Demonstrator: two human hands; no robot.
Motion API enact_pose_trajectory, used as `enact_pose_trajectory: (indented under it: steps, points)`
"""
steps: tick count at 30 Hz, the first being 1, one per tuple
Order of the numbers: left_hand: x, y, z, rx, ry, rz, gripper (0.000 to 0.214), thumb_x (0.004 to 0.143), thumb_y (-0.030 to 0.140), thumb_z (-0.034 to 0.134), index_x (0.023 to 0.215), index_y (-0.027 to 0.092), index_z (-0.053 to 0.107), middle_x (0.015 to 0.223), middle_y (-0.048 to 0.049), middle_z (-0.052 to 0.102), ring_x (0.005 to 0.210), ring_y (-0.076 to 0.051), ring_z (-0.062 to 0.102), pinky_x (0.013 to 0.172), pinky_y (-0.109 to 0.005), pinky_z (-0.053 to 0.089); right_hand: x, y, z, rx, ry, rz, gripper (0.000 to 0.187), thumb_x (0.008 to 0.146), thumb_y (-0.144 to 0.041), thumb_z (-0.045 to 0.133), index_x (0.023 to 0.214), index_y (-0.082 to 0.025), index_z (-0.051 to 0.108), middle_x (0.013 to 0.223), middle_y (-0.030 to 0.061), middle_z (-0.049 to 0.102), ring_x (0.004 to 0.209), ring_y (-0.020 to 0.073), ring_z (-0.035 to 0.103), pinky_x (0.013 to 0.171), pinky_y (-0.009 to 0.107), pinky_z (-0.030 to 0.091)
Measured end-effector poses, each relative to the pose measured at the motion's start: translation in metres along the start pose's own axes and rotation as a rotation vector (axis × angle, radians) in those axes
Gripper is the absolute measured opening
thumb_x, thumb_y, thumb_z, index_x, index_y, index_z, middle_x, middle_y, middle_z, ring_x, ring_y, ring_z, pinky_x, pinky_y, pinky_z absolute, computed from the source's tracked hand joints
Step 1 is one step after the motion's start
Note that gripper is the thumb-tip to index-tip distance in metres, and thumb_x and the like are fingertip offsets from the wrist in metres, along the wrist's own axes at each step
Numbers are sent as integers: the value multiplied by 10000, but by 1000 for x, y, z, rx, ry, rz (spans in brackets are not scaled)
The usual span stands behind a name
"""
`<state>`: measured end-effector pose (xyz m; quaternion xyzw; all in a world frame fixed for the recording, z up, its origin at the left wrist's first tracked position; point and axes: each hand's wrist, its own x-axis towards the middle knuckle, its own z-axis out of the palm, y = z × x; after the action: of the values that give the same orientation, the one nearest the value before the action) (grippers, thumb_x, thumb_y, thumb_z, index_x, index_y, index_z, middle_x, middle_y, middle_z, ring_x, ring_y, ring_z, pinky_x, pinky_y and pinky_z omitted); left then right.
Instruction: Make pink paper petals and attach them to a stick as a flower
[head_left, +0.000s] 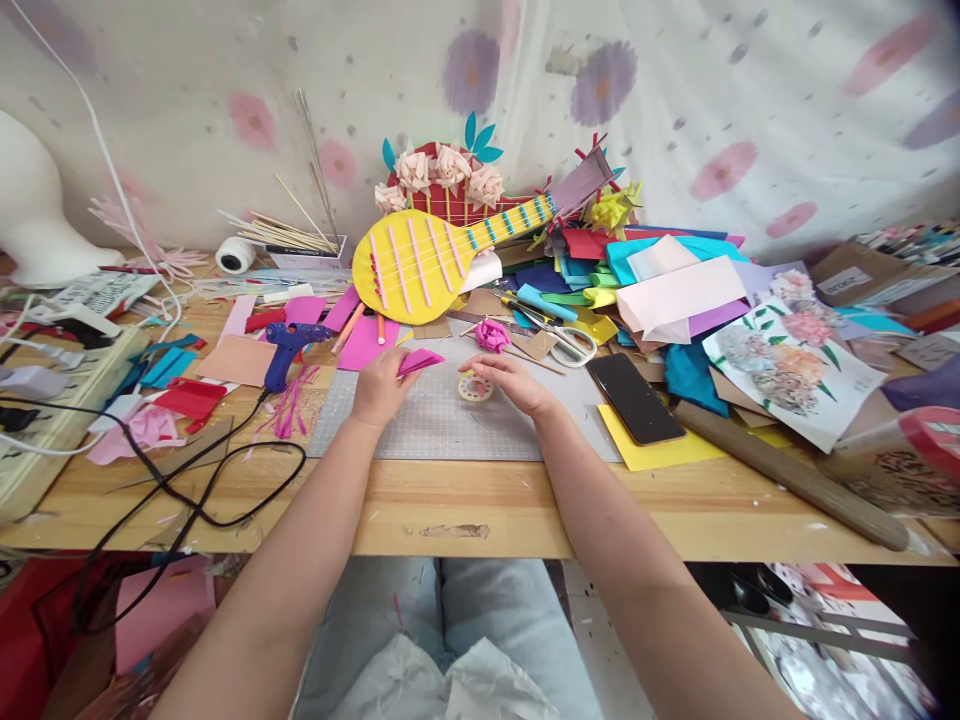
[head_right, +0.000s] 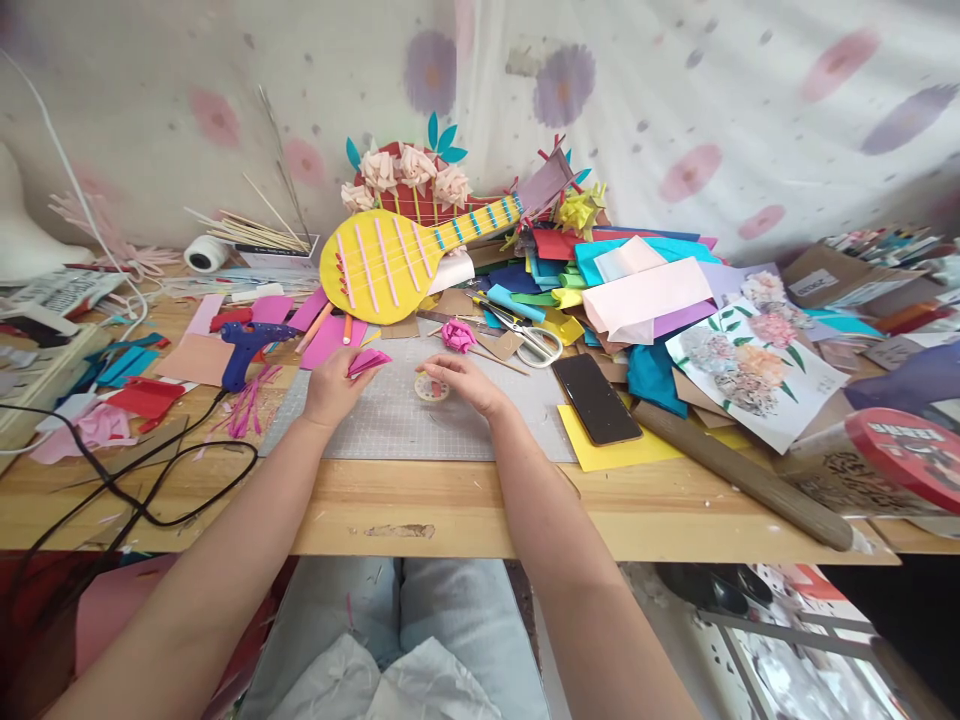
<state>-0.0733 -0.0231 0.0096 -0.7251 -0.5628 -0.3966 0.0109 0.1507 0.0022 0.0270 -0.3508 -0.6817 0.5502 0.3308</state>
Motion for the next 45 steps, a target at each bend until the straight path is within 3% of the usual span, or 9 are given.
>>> enact_pose_trajectory:
  steps: [5,9,15,18,22,29,33,38,45]
  points:
    - [1,3,0,-39,-45,-63,269,749,428,592,867,187,595,854,-69,631,842,-196,583,749,-281,417,3,-3,12,-160,-6,131,447,737,-560,515,827,-161,695,485,-50,409,482,70,319,489,225,247]
    - [1,5,0,-116,9,-148,288,692,425,654,842,188,590,824,-58,606,830,-195,567,742,-282,410,7,1,17,-99,4,139,390,684,-515,567,762,-152,686,537,-40,473,505,66,332,491,225,225]
    - [3,3,4,-423,67,-427,555,513,350,789,981,195,535,601,69,369,531,-86,393,519,-214,318,12,7,22,-47,128,178,282,663,-431,568,679,-159,643,487,-60,406,472,61,299,485,227,208]
    - [7,-4,3,-629,213,-535,543,506,302,785,963,194,512,594,90,276,494,-51,291,487,-192,280,13,10,21,-85,174,160,263,671,-417,561,672,-166,638,491,-56,404,477,67,311,486,227,221]
    - [12,-6,2,-808,393,-674,359,604,348,702,862,185,513,583,87,289,483,-37,286,466,-182,272,14,14,20,-141,265,116,261,687,-414,542,692,-173,642,505,-52,422,485,75,325,489,231,229]
    - [5,39,19,-1151,127,-842,278,592,326,688,714,176,490,506,104,279,403,-13,227,402,-176,199,20,13,46,-242,531,37,255,749,-397,508,721,-194,658,581,-12,526,576,123,428,585,255,316]
    - [3,48,21,-1242,-33,-894,259,632,362,669,722,148,553,477,105,242,391,-12,210,376,-174,166,19,14,57,-342,514,-116,225,780,-381,520,778,-229,685,682,15,603,701,160,475,738,296,353]
    - [5,40,16,-1283,-66,-946,281,667,404,660,727,141,582,460,111,168,381,-13,184,360,-165,158,17,15,58,-408,469,-186,231,809,-384,518,873,-254,699,748,29,637,732,170,481,803,325,357]
    - [6,40,16,-1567,-171,-1084,267,654,328,706,663,136,520,449,116,179,362,7,179,332,-112,165,18,16,60,-430,415,-221,226,828,-355,518,927,-273,705,799,23,672,787,171,512,835,333,358]
